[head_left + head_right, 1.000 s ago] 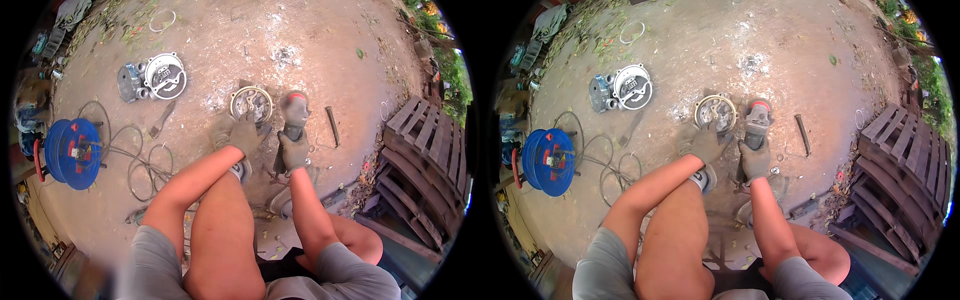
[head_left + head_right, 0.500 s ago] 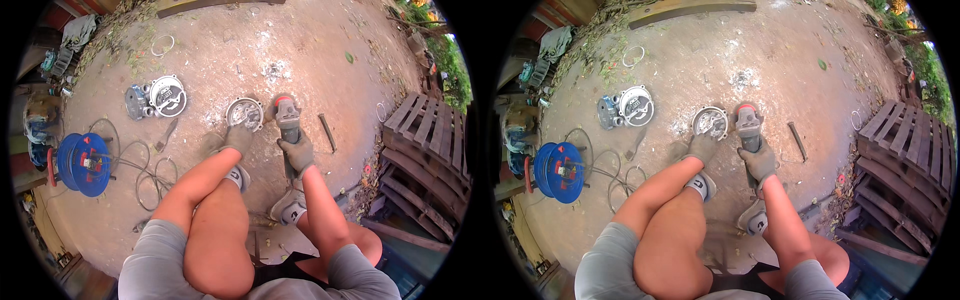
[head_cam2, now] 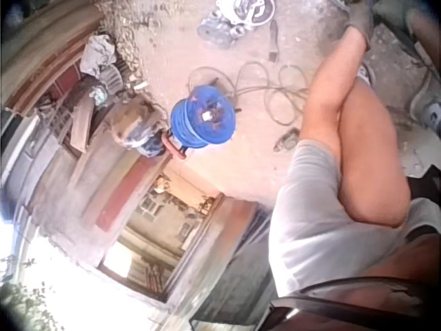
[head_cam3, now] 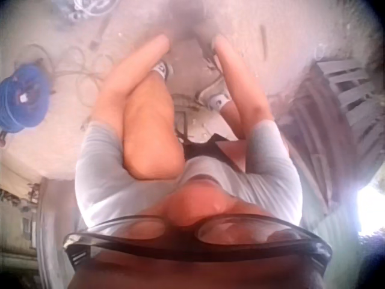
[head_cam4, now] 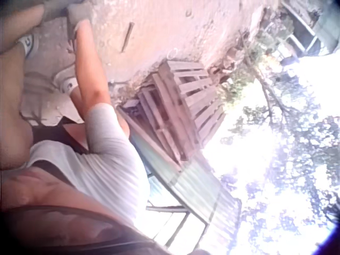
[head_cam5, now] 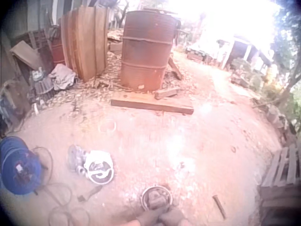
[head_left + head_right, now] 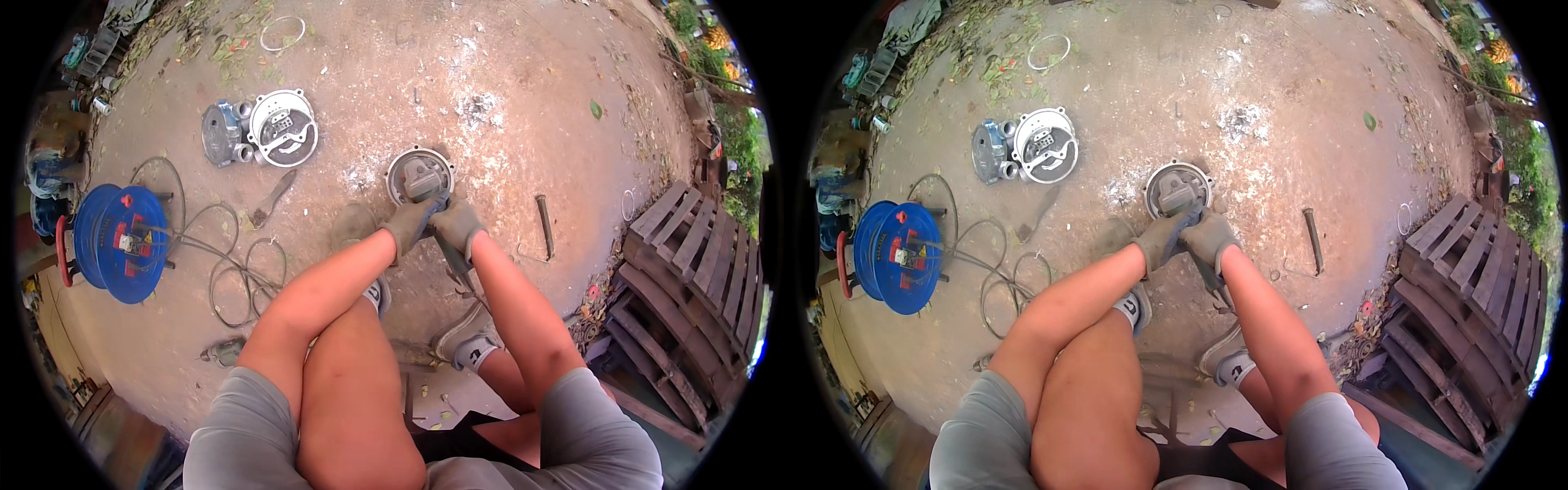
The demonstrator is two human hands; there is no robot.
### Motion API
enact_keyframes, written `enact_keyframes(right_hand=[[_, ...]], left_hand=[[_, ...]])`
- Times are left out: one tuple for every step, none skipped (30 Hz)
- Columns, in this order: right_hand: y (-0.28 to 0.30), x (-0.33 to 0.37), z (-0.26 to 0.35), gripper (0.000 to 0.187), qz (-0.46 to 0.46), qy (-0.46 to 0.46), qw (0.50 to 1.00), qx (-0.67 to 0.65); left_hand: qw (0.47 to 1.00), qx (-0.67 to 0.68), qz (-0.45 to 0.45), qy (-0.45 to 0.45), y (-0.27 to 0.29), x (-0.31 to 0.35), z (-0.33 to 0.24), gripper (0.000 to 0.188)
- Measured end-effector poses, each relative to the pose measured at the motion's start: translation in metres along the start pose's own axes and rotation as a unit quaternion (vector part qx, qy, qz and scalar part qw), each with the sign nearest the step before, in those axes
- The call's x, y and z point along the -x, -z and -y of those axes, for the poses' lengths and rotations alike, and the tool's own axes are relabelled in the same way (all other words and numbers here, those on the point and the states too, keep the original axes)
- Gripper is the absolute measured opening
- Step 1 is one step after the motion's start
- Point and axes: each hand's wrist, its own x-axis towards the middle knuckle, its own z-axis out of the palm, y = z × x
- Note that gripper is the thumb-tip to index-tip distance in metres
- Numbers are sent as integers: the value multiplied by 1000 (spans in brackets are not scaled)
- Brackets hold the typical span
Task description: The person sits on a stool and uses an angle grinder to smooth the surface of two circular metal parts placed on the ground. The person handles the parts one at a time, rotating them to grind different sections.
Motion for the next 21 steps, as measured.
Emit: enact_keyframes(right_hand=[[3,-7,0,53,22,-13,1000,-13],[3,-12,0,56,45,-26,998,-26],[3,-16,-2,56,39,-26,999,-9],[0,-20,-6,56,33,-25,999,8],[-2,-25,-10,57,27,-24,999,25],[2,-32,-21,57,26,-5,998,62],[5,-39,-27,57,28,17,995,99],[8,-44,-35,57,29,37,990,136],[7,-44,-21,57,50,21,992,116],[8,-39,5,57,72,3,993,97],[13,-36,18,56,86,-19,993,78],[15,-37,11,56,78,-8,995,58],[15,-38,-2,55,71,4,997,35],[17,-38,-15,55,63,15,998,13],[16,-32,-14,54,50,16,998,45],[15,-25,-14,54,36,18,996,77],[16,-21,-13,53,22,19,994,108],[15,-18,0,53,34,1,994,103],[12,-16,18,53,47,-15,994,98],[10,-16,28,52,60,-32,993,92],[10,-22,26,52,62,-32,994,87]], left_hand=[[1000,11,-6,-11,6,-8,3,60],[999,6,-18,-29,11,-13,9,61],[998,-1,-28,-48,10,-17,11,62],[997,-7,-39,-68,10,-19,13,63],[997,1,-54,-61,9,-20,17,67],[997,8,-63,-53,2,-18,16,71],[996,15,-76,-47,-1,-18,15,75],[996,-19,-78,-42,0,-21,12,76],[994,-49,-89,-39,10,-25,16,78],[991,-79,-102,-35,19,-28,19,79],[991,-69,-98,-52,17,-29,20,81],[992,-60,-92,-69,10,-29,21,83],[991,-53,-86,-86,5,-29,22,85],[984,-112,-90,-105,1,-30,22,84],[972,-172,-99,-123,2,-29,23,83],[957,-232,-108,-140,3,-28,24,83],[966,-191,-102,-142,2,-26,28,82],[973,-153,-95,-145,1,-23,31,81],[978,-115,-89,-149,4,-25,34,80],[983,-91,-82,-135,9,-28,33,74],[988,-66,-75,-120,14,-33,34,68]])
